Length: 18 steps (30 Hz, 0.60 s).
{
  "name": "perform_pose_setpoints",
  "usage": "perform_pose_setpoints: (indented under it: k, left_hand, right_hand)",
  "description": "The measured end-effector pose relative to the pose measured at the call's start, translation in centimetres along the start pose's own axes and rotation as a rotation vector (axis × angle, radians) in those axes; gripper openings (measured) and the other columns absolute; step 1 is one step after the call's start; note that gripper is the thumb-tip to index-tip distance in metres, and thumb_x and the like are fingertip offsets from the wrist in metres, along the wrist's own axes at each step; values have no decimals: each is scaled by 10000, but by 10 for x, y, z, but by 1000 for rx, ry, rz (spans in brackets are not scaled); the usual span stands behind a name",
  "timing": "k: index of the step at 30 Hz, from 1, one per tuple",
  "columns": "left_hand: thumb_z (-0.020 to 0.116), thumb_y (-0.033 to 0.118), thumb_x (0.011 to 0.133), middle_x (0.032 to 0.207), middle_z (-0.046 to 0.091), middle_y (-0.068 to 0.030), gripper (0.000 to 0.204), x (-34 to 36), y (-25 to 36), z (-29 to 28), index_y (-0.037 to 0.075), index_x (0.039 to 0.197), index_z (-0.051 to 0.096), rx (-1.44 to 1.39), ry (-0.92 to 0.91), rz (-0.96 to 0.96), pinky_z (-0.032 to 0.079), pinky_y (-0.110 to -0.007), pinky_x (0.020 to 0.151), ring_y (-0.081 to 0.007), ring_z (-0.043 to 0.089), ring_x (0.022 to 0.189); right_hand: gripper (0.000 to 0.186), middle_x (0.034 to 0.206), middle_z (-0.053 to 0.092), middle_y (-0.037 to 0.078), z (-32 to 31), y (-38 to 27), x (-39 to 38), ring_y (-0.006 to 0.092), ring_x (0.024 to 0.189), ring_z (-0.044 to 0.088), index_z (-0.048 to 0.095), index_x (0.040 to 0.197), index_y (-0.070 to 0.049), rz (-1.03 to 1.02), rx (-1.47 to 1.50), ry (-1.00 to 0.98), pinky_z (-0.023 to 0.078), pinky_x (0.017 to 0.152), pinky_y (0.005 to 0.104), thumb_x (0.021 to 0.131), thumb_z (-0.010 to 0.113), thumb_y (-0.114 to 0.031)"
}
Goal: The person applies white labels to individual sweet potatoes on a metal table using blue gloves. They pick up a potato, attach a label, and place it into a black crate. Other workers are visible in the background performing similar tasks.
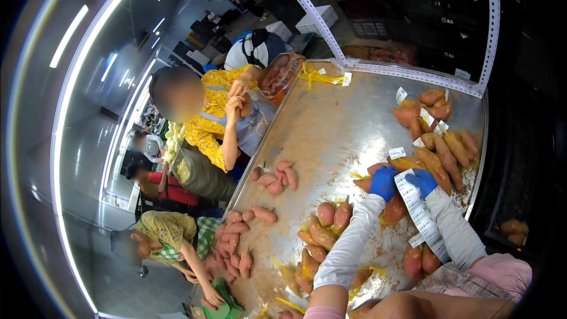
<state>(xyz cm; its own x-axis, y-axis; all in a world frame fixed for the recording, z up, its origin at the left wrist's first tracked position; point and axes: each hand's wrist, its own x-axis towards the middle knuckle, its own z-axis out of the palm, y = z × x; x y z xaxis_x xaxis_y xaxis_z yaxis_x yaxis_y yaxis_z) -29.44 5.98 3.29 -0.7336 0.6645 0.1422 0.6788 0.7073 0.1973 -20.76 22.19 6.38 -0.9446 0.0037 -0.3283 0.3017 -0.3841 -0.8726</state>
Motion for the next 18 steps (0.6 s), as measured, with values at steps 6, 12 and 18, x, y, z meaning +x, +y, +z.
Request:
perform_pose_setpoints:
  k: [6,12,18]
  left_hand:
    - [548,247,832,823,651,-160,208,-3,-19,4,74,808,662,-298,-341,-22,483,-396,654,-328,630,757]
    - [654,178,785,789,663,-102,124,7,-19,-12,62,822,674,-474,-225,42,485,-315,627,-209,610,668]
    - [695,152,780,880,677,-69,242,2,-19,-59,-7,960,680,-1026,304,-421,501,-268,722,-116,600,791]
  right_hand:
    - [240,916,667,66,0,0,-4,123,786,618,654,1016,17,-24,49,-41,479,706,225,860,593,-155]
    - [233,918,661,50,-7,-3,-5,112,786,611,641,1032,16,-21,75,-87,478,700,225,860,592,-134]
    - [245,941,650,66,-6,-21,-6,145,864,601,630,1048,14,-426,-255,-76,484,761,282,860,591,-139]
